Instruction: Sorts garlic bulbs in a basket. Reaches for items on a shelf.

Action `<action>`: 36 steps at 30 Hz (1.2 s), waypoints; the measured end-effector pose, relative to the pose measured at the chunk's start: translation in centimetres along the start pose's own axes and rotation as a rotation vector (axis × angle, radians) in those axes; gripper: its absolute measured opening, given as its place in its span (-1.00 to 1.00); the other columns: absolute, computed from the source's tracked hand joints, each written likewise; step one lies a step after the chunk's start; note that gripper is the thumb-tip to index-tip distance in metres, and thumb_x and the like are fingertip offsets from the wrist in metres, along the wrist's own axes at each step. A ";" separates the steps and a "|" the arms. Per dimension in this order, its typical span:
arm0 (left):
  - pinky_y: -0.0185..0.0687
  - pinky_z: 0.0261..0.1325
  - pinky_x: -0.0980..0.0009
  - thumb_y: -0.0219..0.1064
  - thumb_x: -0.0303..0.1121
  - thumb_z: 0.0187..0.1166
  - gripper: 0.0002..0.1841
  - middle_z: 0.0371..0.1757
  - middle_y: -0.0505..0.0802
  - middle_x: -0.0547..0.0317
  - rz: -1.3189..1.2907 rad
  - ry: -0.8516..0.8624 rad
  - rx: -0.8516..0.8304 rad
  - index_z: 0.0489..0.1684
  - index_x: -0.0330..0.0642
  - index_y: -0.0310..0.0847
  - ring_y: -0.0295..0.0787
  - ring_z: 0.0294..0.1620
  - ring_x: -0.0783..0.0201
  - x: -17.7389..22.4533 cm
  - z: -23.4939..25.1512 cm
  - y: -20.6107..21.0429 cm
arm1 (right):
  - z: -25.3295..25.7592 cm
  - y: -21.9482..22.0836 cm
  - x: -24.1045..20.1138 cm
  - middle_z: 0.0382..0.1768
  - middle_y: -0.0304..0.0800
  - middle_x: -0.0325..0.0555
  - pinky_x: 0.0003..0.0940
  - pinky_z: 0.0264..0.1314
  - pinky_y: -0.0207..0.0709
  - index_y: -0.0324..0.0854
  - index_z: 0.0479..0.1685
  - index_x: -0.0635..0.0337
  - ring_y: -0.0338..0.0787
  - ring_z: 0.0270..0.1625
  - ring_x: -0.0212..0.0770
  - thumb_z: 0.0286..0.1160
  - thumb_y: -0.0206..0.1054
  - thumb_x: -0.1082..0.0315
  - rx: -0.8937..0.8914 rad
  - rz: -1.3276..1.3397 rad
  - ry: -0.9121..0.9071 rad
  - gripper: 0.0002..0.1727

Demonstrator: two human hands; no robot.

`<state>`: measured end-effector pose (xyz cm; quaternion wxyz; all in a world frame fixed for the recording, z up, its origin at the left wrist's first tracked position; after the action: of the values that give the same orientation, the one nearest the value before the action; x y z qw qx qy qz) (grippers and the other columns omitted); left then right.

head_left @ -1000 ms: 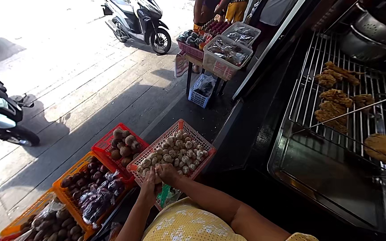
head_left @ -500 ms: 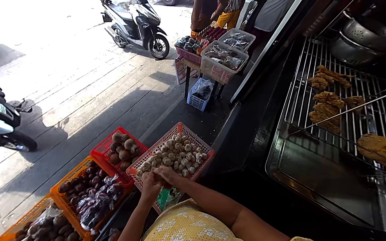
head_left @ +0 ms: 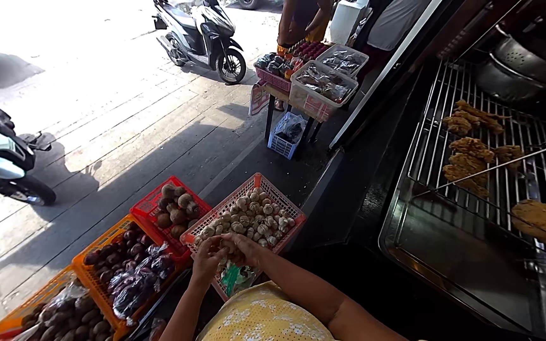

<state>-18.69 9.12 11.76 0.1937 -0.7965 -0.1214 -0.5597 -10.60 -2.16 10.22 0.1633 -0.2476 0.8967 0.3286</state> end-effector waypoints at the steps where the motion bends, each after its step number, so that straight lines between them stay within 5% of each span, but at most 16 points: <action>1: 0.76 0.11 0.24 0.51 -0.55 0.36 -0.53 0.21 0.75 -0.08 0.001 -0.003 0.020 0.29 -0.32 0.57 0.79 0.06 0.17 0.1 -0.1 0.2 | 0.1 -0.1 0.0 -0.67 0.40 -0.35 -0.59 -0.77 0.15 0.52 -0.31 -0.04 0.28 -0.78 -0.47 0.78 0.01 -0.17 0.033 -0.031 -0.012 -0.54; 3: 0.80 -0.07 0.24 0.50 -0.54 0.41 -0.56 0.11 0.73 -0.10 0.022 -0.038 0.077 0.24 -0.37 0.50 0.81 -0.12 0.17 0.1 -0.5 0.8 | 0.2 -0.1 -0.1 -0.67 0.36 -0.36 -0.59 -0.77 0.11 0.52 -0.28 -0.04 0.25 -0.78 -0.46 0.77 0.05 -0.18 0.124 -0.071 -0.028 -0.55; 6: 0.74 -0.30 0.27 0.51 -0.34 0.53 -0.71 -0.23 0.82 0.01 0.102 -0.117 0.122 0.03 -0.34 0.62 0.78 -0.41 0.25 0.1 -0.7 0.8 | -0.3 0.1 -0.5 -0.51 0.47 -0.23 -0.45 -0.58 0.26 0.55 -0.14 0.06 0.39 -0.61 -0.35 0.81 -0.15 -0.29 0.330 -0.233 -0.048 -0.37; 8: 0.70 -0.40 0.34 0.44 -0.35 0.59 -0.82 -0.37 0.80 0.08 0.086 -0.110 0.106 -0.17 -0.33 0.68 0.71 -0.53 0.30 0.4 -0.8 0.7 | -0.3 0.0 -0.9 0.01 0.67 0.11 -0.09 0.05 0.54 0.59 0.28 0.26 0.66 -0.05 -0.07 0.91 -0.28 -0.15 0.390 -0.350 -0.129 -0.30; 9: 0.70 -0.41 0.37 0.41 -0.38 0.61 -0.84 -0.39 0.79 0.10 0.078 -0.098 0.091 -0.23 -0.33 0.69 0.70 -0.55 0.32 0.4 -0.8 0.6 | 0.0 -0.2 -0.9 0.22 0.68 0.25 0.03 0.32 0.51 0.55 0.39 0.34 0.68 0.21 0.05 0.94 -0.31 -0.05 0.397 -0.385 -0.182 -0.31; 11: 0.72 -0.42 0.38 0.38 -0.40 0.63 -0.86 -0.38 0.79 0.08 0.091 -0.083 0.054 -0.25 -0.32 0.68 0.72 -0.55 0.31 0.4 -0.7 0.6 | 0.6 -0.7 -0.5 0.29 0.67 0.32 0.08 0.44 0.47 0.56 0.37 0.40 0.67 0.34 0.11 0.95 -0.28 0.05 0.420 -0.414 -0.241 -0.36; 14: 0.78 -0.36 0.34 0.33 -0.42 0.69 -0.84 -0.24 0.79 -0.01 0.082 -0.139 0.013 -0.03 -0.38 0.60 0.77 -0.49 0.27 0.7 -0.8 1.0 | 0.6 -1.4 -0.4 0.14 0.70 0.25 -0.03 0.27 0.54 0.60 0.27 0.41 0.70 0.15 0.02 0.94 -0.16 0.09 0.419 -0.345 -0.245 -0.44; 15: 0.80 -0.38 0.34 0.31 -0.45 0.69 -0.84 -0.23 0.79 -0.03 0.050 -0.158 0.012 0.01 -0.40 0.56 0.79 -0.49 0.26 0.7 -0.9 1.2 | 0.5 -1.5 -0.4 0.01 0.71 0.15 -0.12 0.08 0.57 0.62 0.21 0.36 0.69 -0.03 -0.08 0.93 -0.13 0.06 0.415 -0.312 -0.220 -0.46; 17: 0.78 -0.45 0.37 0.30 -0.50 0.68 -0.86 -0.31 0.82 0.00 0.000 -0.182 0.017 0.02 -0.39 0.52 0.80 -0.53 0.26 0.9 -1.0 1.4 | 0.6 -1.8 0.0 -0.50 0.46 -0.16 -0.40 -0.56 0.28 0.57 -0.17 0.18 0.38 -0.59 -0.31 0.89 -0.08 -0.04 0.416 -0.200 -0.142 -0.49; 19: 0.80 -0.41 0.37 0.26 -0.55 0.69 -0.88 -0.29 0.81 0.01 -0.027 -0.192 0.019 0.04 -0.38 0.51 0.80 -0.51 0.27 1.3 -1.0 1.3 | 0.7 -1.9 0.2 -0.72 0.27 -0.30 -0.50 -0.74 0.09 0.46 -0.41 0.06 0.19 -0.78 -0.39 0.85 -0.04 -0.04 0.348 -0.004 -0.071 -0.52; 21: 0.79 -0.39 0.37 0.23 -0.58 0.68 -0.89 -0.29 0.80 0.02 -0.051 -0.176 0.030 0.03 -0.39 0.51 0.80 -0.49 0.27 1.3 -0.9 1.0 | 0.6 -1.9 0.2 -0.75 0.28 -0.33 -0.53 -0.76 0.08 0.46 -0.39 0.02 0.19 -0.81 -0.41 0.80 -0.02 0.08 0.277 0.138 -0.053 -0.63; 26: 0.79 -0.34 0.38 0.25 -0.51 0.69 -0.87 -0.23 0.81 0.03 0.017 -0.110 0.089 0.04 -0.38 0.57 0.79 -0.45 0.31 0.7 -0.9 0.7 | 0.9 -2.2 0.1 -0.63 0.35 -0.29 -0.54 -0.73 0.15 0.49 0.04 0.07 0.25 -0.75 -0.42 0.85 -0.05 0.25 0.217 0.087 -0.091 -0.78; 31: 0.72 -0.31 0.32 0.36 -0.28 0.68 -0.45 -0.27 0.74 0.03 0.005 -0.176 0.011 0.55 -0.32 0.28 0.72 -0.44 0.28 0.8 -1.0 1.5 | 0.3 -1.5 -1.0 -0.36 0.54 -0.12 -0.39 -0.50 0.41 0.49 0.19 0.22 0.49 -0.53 -0.31 0.90 0.04 0.16 0.337 -0.192 -0.226 -0.70; 34: 0.66 -0.27 0.36 0.41 -0.30 0.64 -0.54 -0.16 0.77 0.01 0.014 -0.155 0.021 0.45 -0.28 0.48 0.70 -0.36 0.31 0.2 -0.9 1.5 | -0.1 -0.9 -1.5 -0.21 0.58 0.00 -0.27 -0.29 0.51 0.51 0.21 0.28 0.58 -0.34 -0.20 0.91 0.00 0.11 0.366 -0.325 -0.254 -0.61; 36: 0.71 -0.08 0.25 0.42 -0.35 0.61 -0.54 0.15 0.71 -0.18 0.009 -0.142 0.028 0.44 -0.31 0.50 0.75 -0.12 0.16 0.0 -0.8 1.3 | 0.0 -0.7 -1.1 -0.11 0.58 0.05 -0.20 -0.24 0.53 0.45 0.36 0.22 0.60 -0.27 -0.14 0.94 -0.10 0.05 0.358 -0.360 -0.190 -0.55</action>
<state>-18.80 7.65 11.77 0.1981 -0.8320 -0.1391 -0.4991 -9.32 -2.26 10.41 0.3436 -0.3383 0.8627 0.1523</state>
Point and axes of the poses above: each hand's wrist, its own z-axis towards the middle knuckle, its own y-axis out of the palm, x = y × z, the point moved 4 cm from there along z, towards the middle knuckle
